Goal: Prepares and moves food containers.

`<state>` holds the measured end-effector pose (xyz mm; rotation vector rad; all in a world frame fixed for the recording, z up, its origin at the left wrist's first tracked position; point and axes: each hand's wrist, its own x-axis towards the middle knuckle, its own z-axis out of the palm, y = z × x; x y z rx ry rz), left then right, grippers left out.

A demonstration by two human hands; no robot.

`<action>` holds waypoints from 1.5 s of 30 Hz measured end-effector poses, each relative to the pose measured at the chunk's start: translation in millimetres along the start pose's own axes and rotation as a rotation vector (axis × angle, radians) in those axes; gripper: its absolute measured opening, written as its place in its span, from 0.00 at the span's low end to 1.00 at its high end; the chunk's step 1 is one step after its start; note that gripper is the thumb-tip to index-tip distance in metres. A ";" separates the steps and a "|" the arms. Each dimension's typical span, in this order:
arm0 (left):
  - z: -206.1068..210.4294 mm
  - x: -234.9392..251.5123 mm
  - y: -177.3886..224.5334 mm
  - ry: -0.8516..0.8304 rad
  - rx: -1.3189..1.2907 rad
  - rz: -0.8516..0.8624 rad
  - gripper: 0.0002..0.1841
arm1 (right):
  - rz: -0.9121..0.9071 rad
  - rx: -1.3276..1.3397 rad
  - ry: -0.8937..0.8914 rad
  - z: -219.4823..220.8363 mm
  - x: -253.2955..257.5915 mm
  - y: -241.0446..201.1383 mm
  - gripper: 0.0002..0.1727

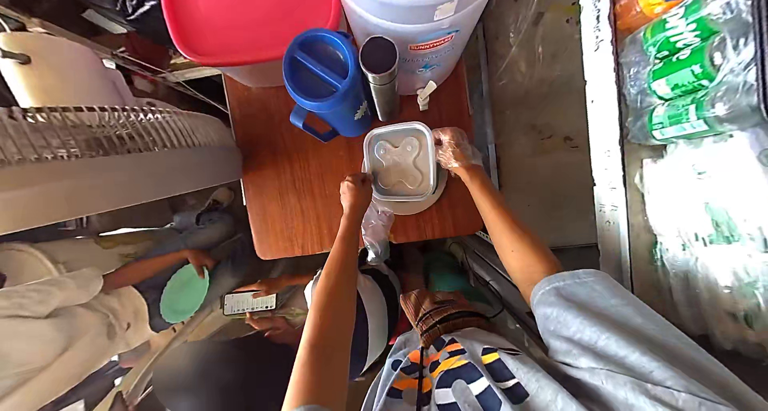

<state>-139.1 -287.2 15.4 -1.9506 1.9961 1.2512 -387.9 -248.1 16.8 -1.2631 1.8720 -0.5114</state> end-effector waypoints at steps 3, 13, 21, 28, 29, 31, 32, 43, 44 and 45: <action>-2.5 -0.1 11.6 -0.032 0.060 -0.042 0.18 | -0.035 0.039 0.129 0.2 12.5 9.5 0.13; -7.8 5.3 18.2 -0.068 0.057 -0.091 0.17 | 0.122 0.153 0.277 34.0 -3.9 24.6 0.20; 5.9 5.0 -12.1 -0.256 -0.258 -0.050 0.20 | 0.046 0.365 0.316 43.9 13.2 30.1 0.18; -0.1 24.9 -10.6 0.024 -0.409 0.079 0.18 | -0.025 0.267 0.221 35.0 17.9 17.1 0.19; -3.9 32.3 -8.6 0.022 -0.413 0.110 0.18 | -0.035 0.238 0.219 34.8 22.0 15.9 0.19; -8.9 42.6 -4.3 -0.015 -0.414 0.122 0.16 | -0.018 0.217 0.213 34.2 29.7 14.2 0.19; -10.0 45.5 -3.1 -0.030 -0.426 0.116 0.16 | 0.008 0.214 0.206 33.3 32.1 12.1 0.20; -0.4 43.9 -0.9 -0.006 -0.427 0.046 0.15 | 0.047 0.009 0.276 48.4 48.0 11.3 0.29; 2.0 40.1 -2.1 0.028 -0.379 0.031 0.18 | 0.052 -0.004 0.283 47.9 47.6 10.2 0.29; 4.8 31.9 -4.7 0.039 -0.331 -0.001 0.22 | 0.060 -0.011 0.275 46.9 43.5 9.8 0.30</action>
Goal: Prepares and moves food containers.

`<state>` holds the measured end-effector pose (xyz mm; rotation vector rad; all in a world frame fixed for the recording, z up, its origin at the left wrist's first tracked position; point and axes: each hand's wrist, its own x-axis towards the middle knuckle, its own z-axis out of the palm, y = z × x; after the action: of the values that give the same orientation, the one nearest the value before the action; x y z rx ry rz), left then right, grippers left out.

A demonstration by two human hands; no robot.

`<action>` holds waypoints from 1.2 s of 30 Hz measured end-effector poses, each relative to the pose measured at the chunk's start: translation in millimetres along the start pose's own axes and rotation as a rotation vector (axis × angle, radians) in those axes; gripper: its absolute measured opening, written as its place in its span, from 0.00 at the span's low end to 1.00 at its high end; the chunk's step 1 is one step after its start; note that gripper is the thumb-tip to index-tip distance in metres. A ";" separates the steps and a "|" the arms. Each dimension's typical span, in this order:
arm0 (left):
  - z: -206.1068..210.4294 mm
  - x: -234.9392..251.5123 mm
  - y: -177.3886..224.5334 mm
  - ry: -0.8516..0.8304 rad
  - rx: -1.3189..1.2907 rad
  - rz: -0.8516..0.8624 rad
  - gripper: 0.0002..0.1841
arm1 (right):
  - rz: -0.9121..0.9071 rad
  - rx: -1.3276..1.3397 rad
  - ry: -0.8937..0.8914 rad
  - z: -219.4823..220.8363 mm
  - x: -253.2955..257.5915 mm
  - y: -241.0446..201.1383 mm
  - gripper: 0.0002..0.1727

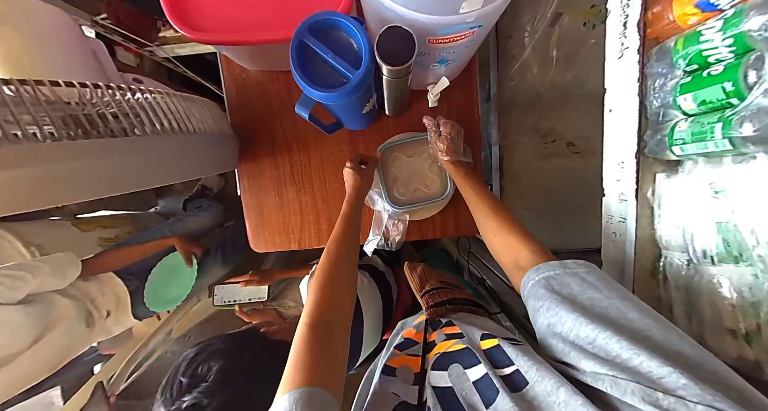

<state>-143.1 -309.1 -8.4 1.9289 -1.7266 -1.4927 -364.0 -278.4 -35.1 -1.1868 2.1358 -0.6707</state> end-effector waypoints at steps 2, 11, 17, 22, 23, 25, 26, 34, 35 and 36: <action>3.3 -21.7 -9.3 -0.024 0.054 -0.045 0.27 | 0.004 -0.015 -0.025 -10.0 -14.1 2.4 0.29; 32.9 -62.6 -28.3 -0.047 0.045 -0.113 0.21 | 0.269 0.084 0.118 11.1 -88.9 20.0 0.27; 26.7 -66.9 -38.2 -0.088 -0.061 0.054 0.17 | 0.153 0.178 0.219 0.2 -92.9 19.3 0.24; -4.7 -165.0 -25.3 -0.238 -0.611 0.094 0.08 | -0.036 0.410 0.110 -43.7 -133.7 -2.7 0.18; -7.8 -189.1 -28.3 -0.205 -0.624 0.058 0.09 | -0.070 0.425 0.077 -50.0 -145.7 -13.4 0.17; -13.0 -234.5 -43.7 -0.082 -0.644 -0.002 0.18 | -0.096 0.398 -0.015 -59.9 -180.0 -39.3 0.19; -18.4 -257.9 -52.5 -0.041 -0.666 -0.017 0.27 | -0.116 0.382 -0.051 -61.3 -200.7 -52.4 0.20; -27.4 -480.8 -160.9 -0.004 -0.733 -0.051 0.29 | -0.305 0.267 -0.272 -67.1 -420.1 -87.0 0.17; -28.1 -509.3 -175.5 0.019 -0.782 -0.054 0.25 | -0.320 0.255 -0.333 -69.4 -445.0 -87.7 0.17; -30.3 -536.6 -191.2 0.042 -0.838 -0.064 0.22 | -0.341 0.214 -0.396 -73.0 -464.4 -87.8 0.18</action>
<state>91.9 177.3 174.6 1.5294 -0.7904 -1.7760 -170.0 94.2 193.3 -1.4402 1.5146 -0.7182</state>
